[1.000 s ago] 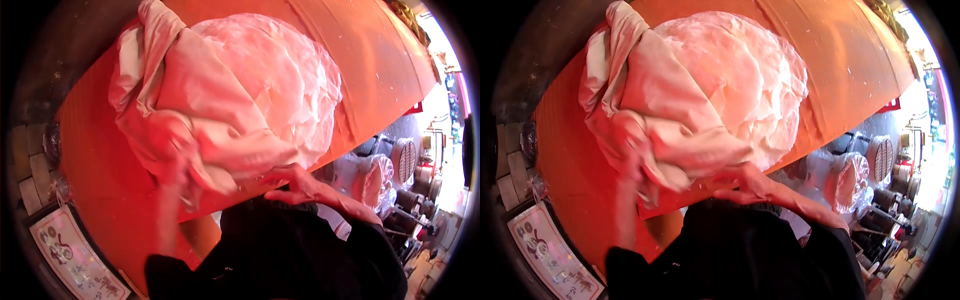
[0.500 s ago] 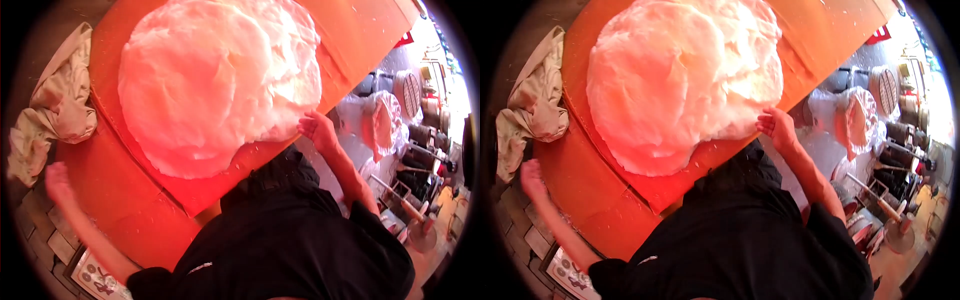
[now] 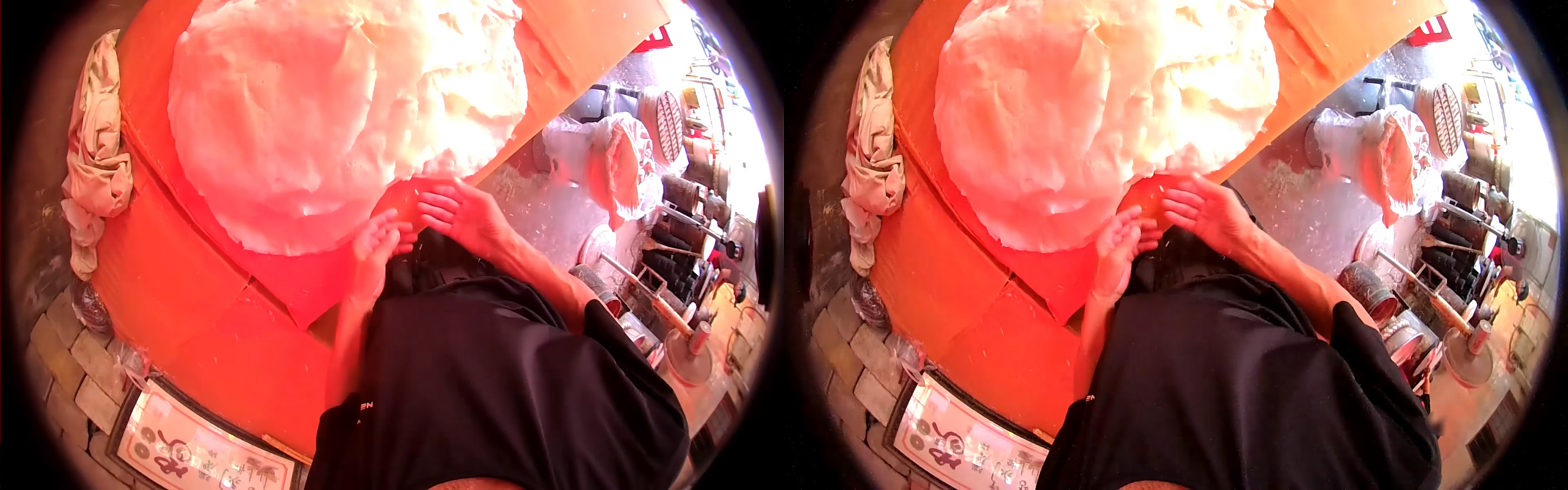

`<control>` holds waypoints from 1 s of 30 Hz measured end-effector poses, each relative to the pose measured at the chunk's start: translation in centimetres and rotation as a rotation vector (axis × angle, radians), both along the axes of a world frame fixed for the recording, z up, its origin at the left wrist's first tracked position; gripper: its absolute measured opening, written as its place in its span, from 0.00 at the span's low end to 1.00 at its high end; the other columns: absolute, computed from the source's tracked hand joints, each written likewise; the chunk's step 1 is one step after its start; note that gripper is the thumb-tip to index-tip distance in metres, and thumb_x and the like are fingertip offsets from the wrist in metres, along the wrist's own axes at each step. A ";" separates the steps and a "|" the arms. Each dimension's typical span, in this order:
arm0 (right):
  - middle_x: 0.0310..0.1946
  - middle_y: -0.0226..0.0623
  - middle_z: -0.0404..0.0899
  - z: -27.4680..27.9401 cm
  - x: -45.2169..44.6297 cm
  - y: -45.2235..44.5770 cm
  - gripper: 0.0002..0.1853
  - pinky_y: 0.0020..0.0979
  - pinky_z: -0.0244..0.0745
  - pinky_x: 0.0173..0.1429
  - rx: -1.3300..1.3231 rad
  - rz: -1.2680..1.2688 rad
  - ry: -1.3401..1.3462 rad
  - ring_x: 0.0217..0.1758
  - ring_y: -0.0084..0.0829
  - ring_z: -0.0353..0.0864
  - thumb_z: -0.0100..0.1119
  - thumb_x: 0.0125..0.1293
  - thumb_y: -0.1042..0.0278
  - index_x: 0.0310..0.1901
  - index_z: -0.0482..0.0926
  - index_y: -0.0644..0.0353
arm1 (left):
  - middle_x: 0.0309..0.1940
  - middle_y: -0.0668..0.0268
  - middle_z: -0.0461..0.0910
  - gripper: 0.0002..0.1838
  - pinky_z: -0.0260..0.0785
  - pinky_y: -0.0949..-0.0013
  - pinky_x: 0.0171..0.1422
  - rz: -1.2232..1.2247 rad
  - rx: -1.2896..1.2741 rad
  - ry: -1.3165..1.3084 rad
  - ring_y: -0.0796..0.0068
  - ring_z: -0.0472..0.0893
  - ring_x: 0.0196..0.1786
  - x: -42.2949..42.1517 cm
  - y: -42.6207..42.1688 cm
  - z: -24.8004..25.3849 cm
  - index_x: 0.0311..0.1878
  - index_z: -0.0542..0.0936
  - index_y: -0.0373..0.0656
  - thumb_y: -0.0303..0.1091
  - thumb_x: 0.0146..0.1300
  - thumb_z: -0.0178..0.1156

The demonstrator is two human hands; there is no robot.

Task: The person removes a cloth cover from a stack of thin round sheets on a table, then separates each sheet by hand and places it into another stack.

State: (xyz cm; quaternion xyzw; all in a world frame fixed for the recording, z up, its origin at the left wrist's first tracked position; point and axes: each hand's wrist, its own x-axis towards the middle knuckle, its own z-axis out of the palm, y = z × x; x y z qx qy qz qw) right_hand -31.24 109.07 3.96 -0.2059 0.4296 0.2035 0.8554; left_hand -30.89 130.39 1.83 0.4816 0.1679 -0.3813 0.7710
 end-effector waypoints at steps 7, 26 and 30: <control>0.56 0.42 0.73 -2.3 1.0 2.1 0.19 0.36 0.71 0.63 0.179 -0.138 -0.255 0.60 0.34 0.73 0.56 0.68 0.59 0.55 0.69 0.61 | 0.57 0.61 0.75 0.31 0.76 0.67 0.53 0.116 -0.275 0.001 0.67 0.79 0.53 0.5 -2.6 -0.7 0.73 0.57 0.47 0.31 0.69 0.53; 0.43 0.36 0.79 0.7 2.4 2.5 0.06 0.33 0.79 0.48 0.393 -0.220 -0.305 0.45 0.38 0.82 0.62 0.63 0.70 0.38 0.75 0.58 | 0.30 0.75 0.66 0.13 0.56 0.79 0.30 0.275 -0.352 -0.108 0.83 0.64 0.29 2.0 -7.1 0.4 0.50 0.72 0.43 0.36 0.67 0.58; 0.43 0.36 0.79 1.8 2.7 2.4 0.06 0.33 0.79 0.47 0.383 -0.225 -0.327 0.45 0.38 0.82 0.61 0.63 0.71 0.39 0.75 0.58 | 0.27 0.74 0.66 0.10 0.55 0.79 0.30 0.145 -0.502 -0.114 0.82 0.64 0.27 4.7 -6.2 -0.1 0.46 0.73 0.43 0.35 0.66 0.59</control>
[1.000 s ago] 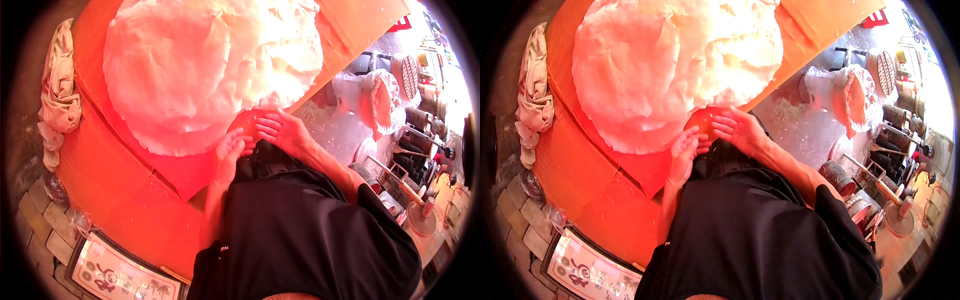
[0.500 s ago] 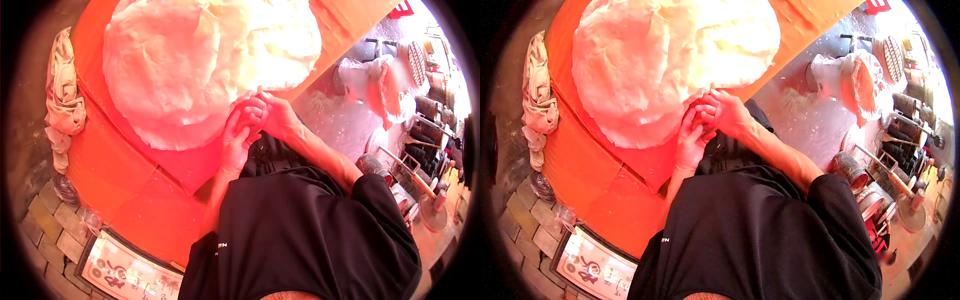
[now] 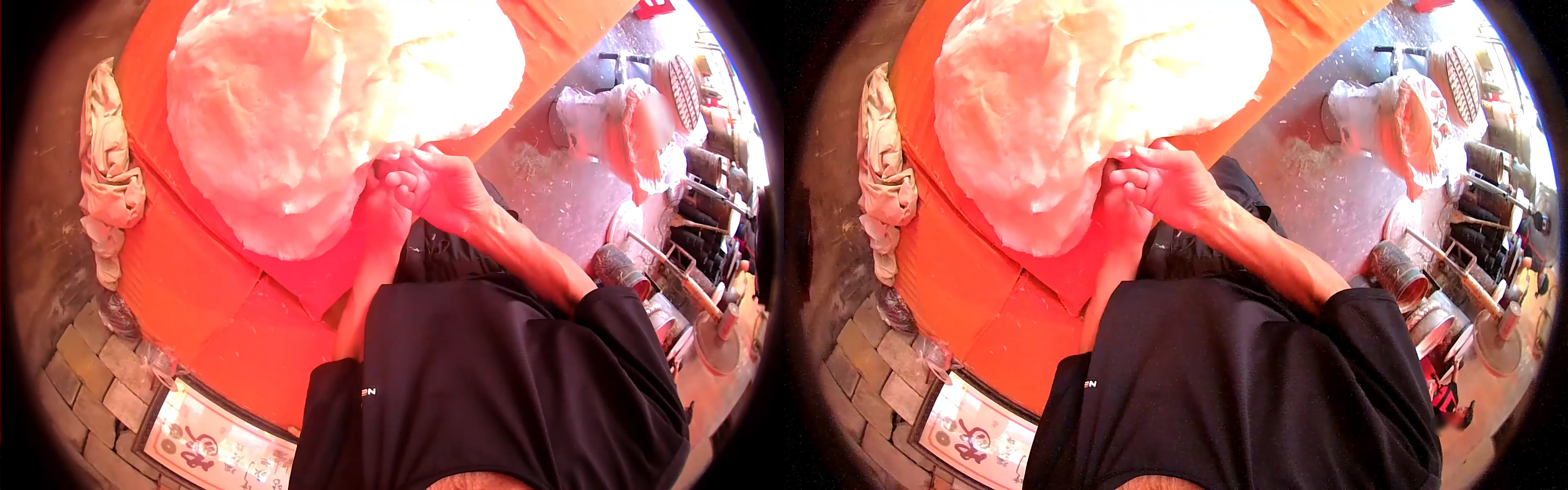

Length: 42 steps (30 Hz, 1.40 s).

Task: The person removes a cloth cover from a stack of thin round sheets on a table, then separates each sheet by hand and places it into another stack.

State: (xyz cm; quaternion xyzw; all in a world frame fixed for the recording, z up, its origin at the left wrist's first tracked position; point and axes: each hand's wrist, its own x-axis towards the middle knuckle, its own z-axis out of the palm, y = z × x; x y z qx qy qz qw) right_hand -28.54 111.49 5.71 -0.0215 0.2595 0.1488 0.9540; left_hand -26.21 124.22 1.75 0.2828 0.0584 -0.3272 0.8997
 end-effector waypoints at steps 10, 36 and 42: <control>0.45 0.45 0.80 -1.4 -0.9 -2.5 0.16 0.31 0.79 0.43 -0.357 0.233 0.062 0.38 0.34 0.83 0.53 0.66 0.76 0.55 0.69 0.62 | 0.55 0.56 0.76 0.17 0.66 0.54 0.70 0.387 -0.141 -0.102 0.60 0.75 0.59 4.2 -0.3 4.3 0.57 0.73 0.34 0.16 0.65 0.50; 0.37 0.40 0.77 -5.3 7.7 -9.9 0.13 0.29 0.75 0.35 -0.497 0.213 0.080 0.34 0.30 0.79 0.55 0.66 0.63 0.45 0.73 0.64 | 0.57 0.62 0.76 0.19 0.69 0.63 0.67 0.437 0.250 -0.083 0.67 0.74 0.60 7.8 0.3 9.6 0.59 0.73 0.39 0.17 0.65 0.50; 0.40 0.43 0.77 -4.0 8.7 -7.4 0.16 0.32 0.74 0.41 -0.530 0.139 0.073 0.39 0.34 0.79 0.54 0.66 0.60 0.48 0.73 0.65 | 0.57 0.61 0.76 0.20 0.75 0.60 0.63 0.318 0.221 -0.031 0.65 0.77 0.58 5.8 1.2 7.9 0.59 0.73 0.40 0.16 0.65 0.50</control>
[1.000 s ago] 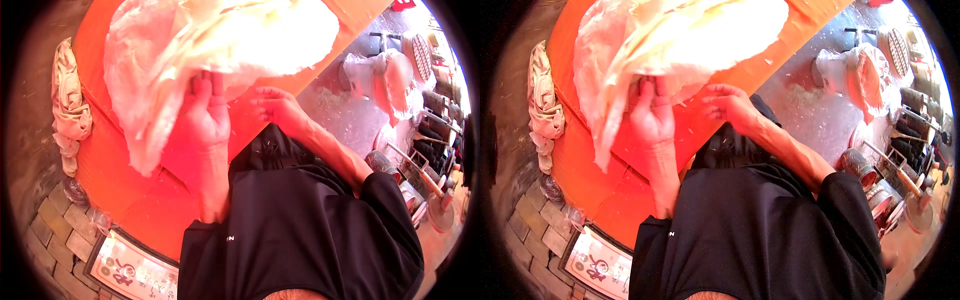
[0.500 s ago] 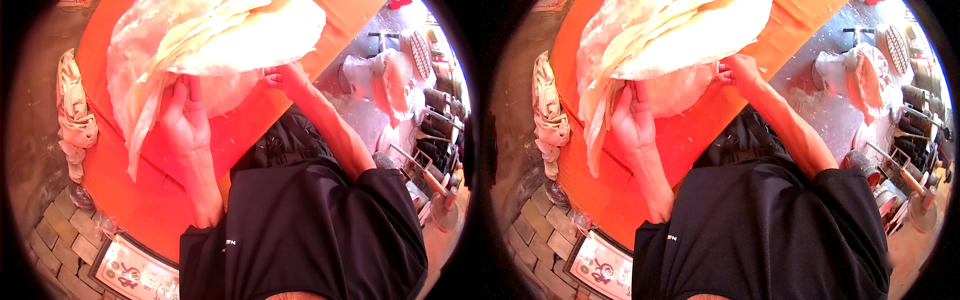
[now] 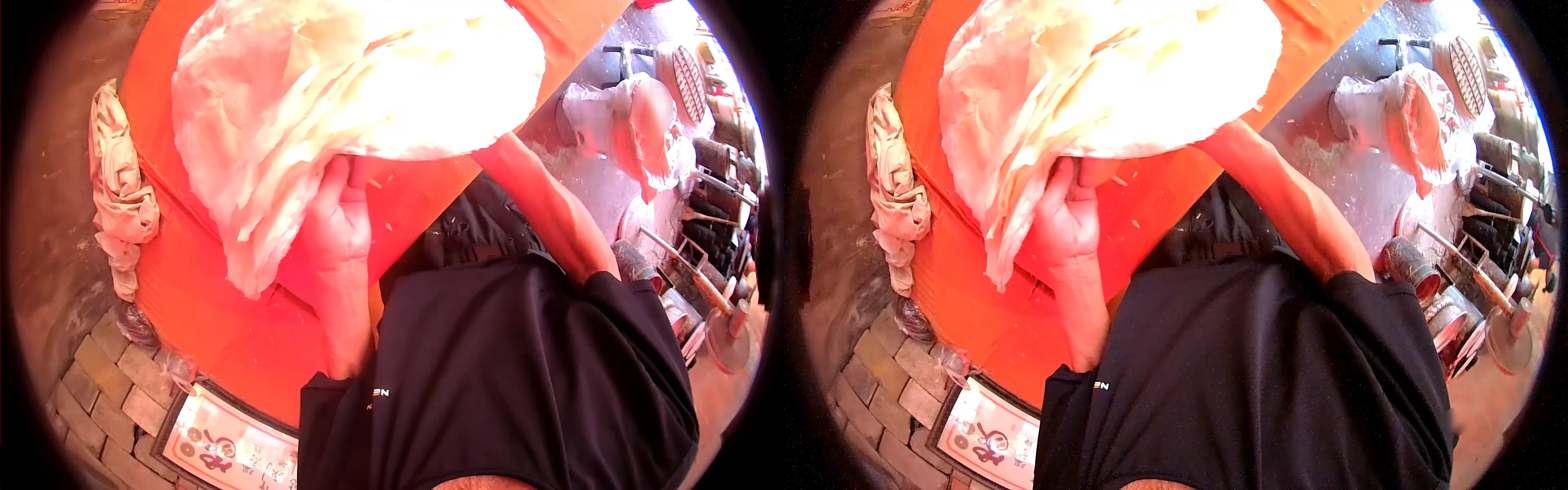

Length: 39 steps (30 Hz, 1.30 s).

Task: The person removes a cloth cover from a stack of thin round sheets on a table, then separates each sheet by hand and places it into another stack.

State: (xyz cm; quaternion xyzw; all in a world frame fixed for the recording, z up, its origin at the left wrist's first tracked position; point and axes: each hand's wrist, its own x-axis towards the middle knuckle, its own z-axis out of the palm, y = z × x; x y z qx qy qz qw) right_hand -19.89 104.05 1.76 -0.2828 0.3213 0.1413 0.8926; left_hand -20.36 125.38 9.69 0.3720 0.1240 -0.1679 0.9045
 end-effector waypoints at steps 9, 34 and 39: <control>0.46 0.48 0.76 2.0 0.6 -1.0 0.21 0.37 0.74 0.50 -0.174 -0.027 -0.013 0.47 0.40 0.78 0.53 0.67 0.56 0.52 0.71 0.67 | 0.52 0.51 0.78 0.12 0.78 0.66 0.53 -0.432 0.074 0.142 0.62 0.80 0.54 -3.6 1.4 -3.1 0.54 0.75 0.39 0.26 0.69 0.51; 0.45 0.53 0.76 -1.0 5.6 3.3 0.33 0.46 0.72 0.57 0.144 -0.071 -0.071 0.49 0.46 0.76 0.49 0.67 0.41 0.58 0.65 0.67 | 0.59 0.57 0.74 0.21 0.75 0.58 0.62 -0.061 -0.243 -0.135 0.59 0.75 0.60 3.4 1.6 -7.9 0.61 0.70 0.35 0.16 0.64 0.52; 0.42 0.50 0.77 -0.7 4.8 2.3 0.30 0.42 0.74 0.51 -0.029 -0.045 -0.020 0.44 0.42 0.77 0.50 0.67 0.43 0.54 0.68 0.67 | 0.51 0.49 0.77 0.15 0.74 0.58 0.62 0.035 0.112 0.047 0.55 0.78 0.56 3.5 0.0 -8.7 0.56 0.73 0.33 0.27 0.69 0.52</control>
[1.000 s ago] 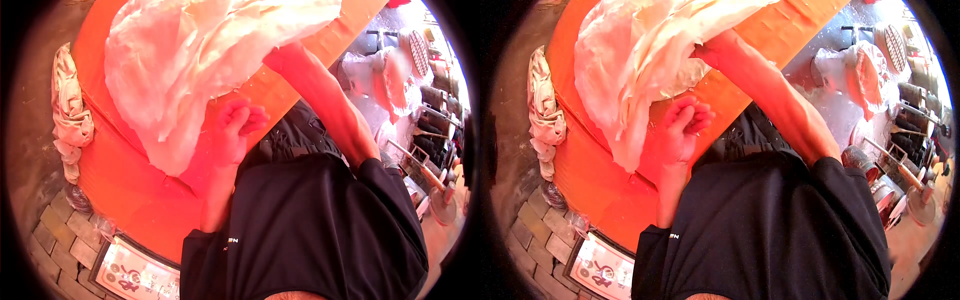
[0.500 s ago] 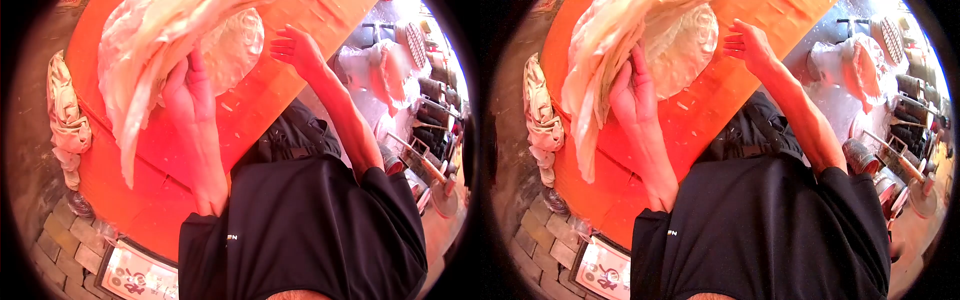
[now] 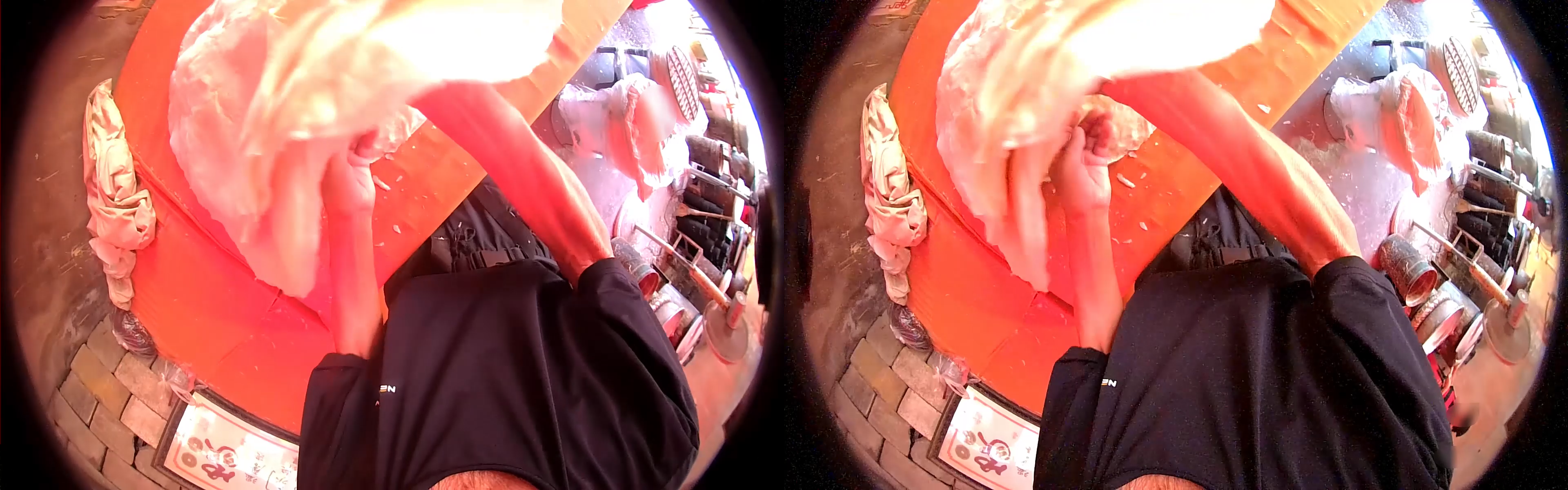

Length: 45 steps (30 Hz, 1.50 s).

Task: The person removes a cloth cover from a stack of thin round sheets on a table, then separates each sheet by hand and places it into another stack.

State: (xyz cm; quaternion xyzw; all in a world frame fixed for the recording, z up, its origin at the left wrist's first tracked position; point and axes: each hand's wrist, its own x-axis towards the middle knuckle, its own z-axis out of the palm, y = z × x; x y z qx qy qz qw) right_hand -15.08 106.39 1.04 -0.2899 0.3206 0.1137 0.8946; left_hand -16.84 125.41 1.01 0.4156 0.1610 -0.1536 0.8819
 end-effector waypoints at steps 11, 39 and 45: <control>0.34 0.43 0.79 1.8 -5.5 -2.7 0.24 0.33 0.76 0.37 -0.485 0.275 0.085 0.32 0.35 0.79 0.52 0.68 0.48 0.46 0.74 0.66 | 0.47 0.47 0.78 0.14 0.75 0.59 0.55 0.159 -0.244 0.059 0.57 0.80 0.51 4.6 4.2 2.7 0.52 0.74 0.31 0.30 0.68 0.53; 0.66 0.65 0.58 8.6 8.7 5.6 0.39 0.71 0.43 0.68 -1.849 0.551 -0.892 0.70 0.67 0.51 0.54 0.56 0.35 0.63 0.71 0.56 | 0.47 0.56 0.78 0.17 0.71 0.63 0.56 0.075 0.525 0.245 0.65 0.78 0.51 -2.9 9.8 -5.2 0.56 0.74 0.37 0.36 0.69 0.51; 0.67 0.66 0.55 12.1 7.7 1.9 0.39 0.72 0.39 0.68 -1.732 0.473 -0.990 0.72 0.68 0.48 0.50 0.59 0.37 0.64 0.69 0.60 | 0.47 0.58 0.78 0.18 0.70 0.63 0.56 0.055 0.590 0.149 0.66 0.77 0.51 0.3 4.5 -4.2 0.57 0.74 0.38 0.37 0.70 0.51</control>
